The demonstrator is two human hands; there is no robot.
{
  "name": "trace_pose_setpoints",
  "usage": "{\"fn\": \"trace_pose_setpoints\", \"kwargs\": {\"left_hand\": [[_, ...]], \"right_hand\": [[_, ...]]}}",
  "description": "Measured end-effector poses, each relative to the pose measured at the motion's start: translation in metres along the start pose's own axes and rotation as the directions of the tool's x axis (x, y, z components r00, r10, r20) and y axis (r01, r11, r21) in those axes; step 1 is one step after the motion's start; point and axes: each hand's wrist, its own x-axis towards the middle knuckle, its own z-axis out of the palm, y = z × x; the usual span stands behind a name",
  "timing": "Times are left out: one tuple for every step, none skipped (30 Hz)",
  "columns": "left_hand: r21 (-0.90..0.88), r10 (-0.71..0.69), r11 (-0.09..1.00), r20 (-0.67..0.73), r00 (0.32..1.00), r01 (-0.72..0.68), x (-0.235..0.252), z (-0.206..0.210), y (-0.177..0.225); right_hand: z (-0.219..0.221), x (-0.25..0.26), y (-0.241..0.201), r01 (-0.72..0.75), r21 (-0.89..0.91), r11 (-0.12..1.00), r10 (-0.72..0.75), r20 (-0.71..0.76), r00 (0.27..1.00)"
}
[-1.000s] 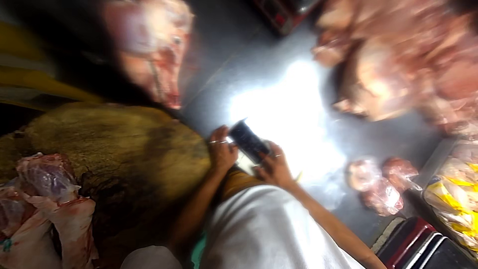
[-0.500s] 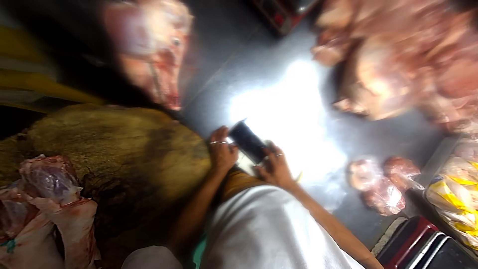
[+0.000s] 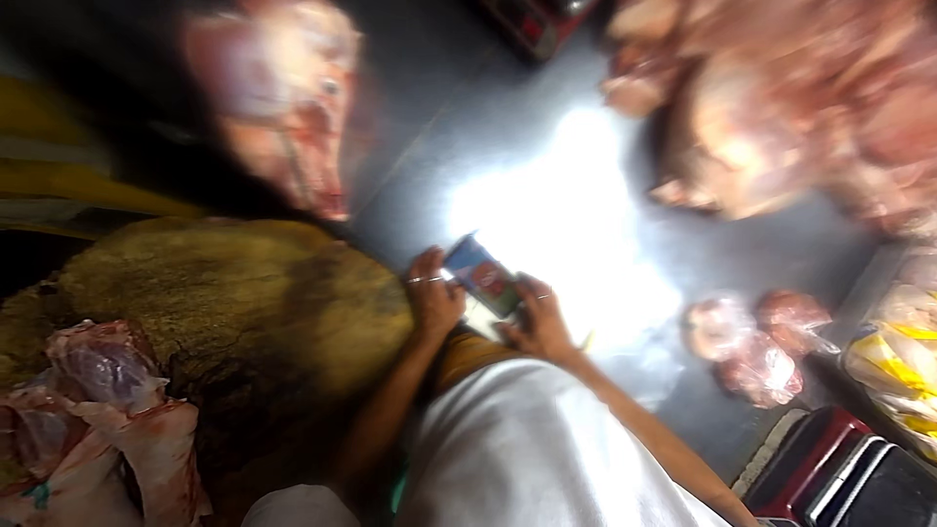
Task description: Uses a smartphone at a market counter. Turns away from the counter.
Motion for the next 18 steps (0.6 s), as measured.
{"fn": "trace_pose_setpoints", "kwargs": {"left_hand": [[0.000, -0.004, 1.000, 0.002, 1.000, 0.004, 0.000, 0.000, 0.000], [0.001, -0.006, 1.000, 0.004, 1.000, 0.005, 0.000, 0.000, 0.000], [0.003, -0.005, 1.000, 0.002, 1.000, 0.005, 0.000, 0.000, 0.000], [0.004, -0.003, 1.000, -0.001, 1.000, 0.003, 0.000, 0.001, 0.000], [0.003, -0.002, 1.000, -0.003, 1.000, 0.002, 0.000, 0.001, 0.001], [0.001, -0.001, 1.000, -0.004, 1.000, 0.001, 0.000, 0.001, 0.001], [0.001, 0.001, 1.000, -0.006, 1.000, -0.001, 0.000, 0.001, 0.001], [0.001, 0.004, 1.000, -0.008, 1.000, -0.004, 0.000, 0.001, 0.001], [0.001, 0.004, 1.000, -0.012, 1.000, -0.004, 0.000, 0.001, 0.001], [0.001, 0.003, 1.000, -0.012, 1.000, -0.003, 0.000, 0.001, 0.001], [-0.001, -0.001, 1.000, -0.010, 1.000, 0.001, 0.000, 0.001, 0.000], [-0.003, -0.005, 1.000, -0.007, 1.000, 0.005, 0.000, 0.002, 0.000], [-0.003, -0.008, 1.000, -0.004, 1.000, 0.008, 0.000, 0.001, 0.001], [-0.003, -0.010, 1.000, -0.001, 1.000, 0.010, 0.000, 0.001, 0.001], [-0.003, -0.008, 1.000, 0.000, 1.000, 0.008, 0.000, 0.000, 0.000], [-0.001, -0.008, 1.000, 0.004, 1.000, 0.008, 0.000, 0.000, 0.000], [-0.001, -0.008, 1.000, 0.005, 1.000, 0.008, 0.000, 0.000, 0.000], [0.002, -0.007, 1.000, 0.002, 1.000, 0.007, 0.000, 0.001, 0.000]], "right_hand": [[0.001, 0.000, 0.000, -0.002, 0.003, 1.000, 0.002, -0.005, 1.000], [0.001, 0.000, 0.001, -0.005, 0.006, 1.000, 0.005, -0.010, 1.000], [0.001, 0.000, 0.001, -0.011, 0.009, 1.000, 0.011, -0.011, 1.000], [0.001, 0.001, 0.001, -0.018, 0.014, 1.000, 0.018, -0.013, 1.000], [0.000, 0.001, 0.001, -0.024, 0.021, 0.999, 0.024, -0.015, 1.000], [0.000, 0.001, 0.001, -0.026, 0.031, 0.999, 0.027, -0.021, 0.999], [0.000, 0.001, 0.001, -0.025, 0.040, 0.999, 0.026, -0.025, 0.999], [0.001, 0.001, 0.002, -0.022, 0.048, 0.999, 0.024, -0.028, 0.999], [0.001, 0.002, 0.002, -0.020, 0.054, 0.998, 0.022, -0.032, 0.999], [0.001, 0.002, 0.003, -0.019, 0.056, 0.998, 0.021, -0.035, 0.999], [0.001, 0.003, 0.003, -0.019, 0.061, 0.998, 0.021, -0.039, 0.999], [0.000, 0.004, 0.004, -0.021, 0.068, 0.997, 0.023, -0.038, 0.999], [-0.001, 0.005, 0.004, -0.026, 0.079, 0.997, 0.029, -0.032, 0.999], [-0.002, 0.006, 0.003, -0.030, 0.091, 0.995, 0.033, -0.030, 0.999], [-0.004, 0.008, 0.002, -0.033, 0.103, 0.994, 0.036, -0.032, 0.999], [-0.005, 0.009, 0.002, -0.034, 0.111, 0.993, 0.038, -0.037, 0.999], [-0.006, 0.011, 0.001, -0.032, 0.111, 0.993, 0.037, -0.045, 0.998], [-0.007, 0.012, 0.001, -0.033, 0.108, 0.994, 0.039, -0.050, 0.998]]}}
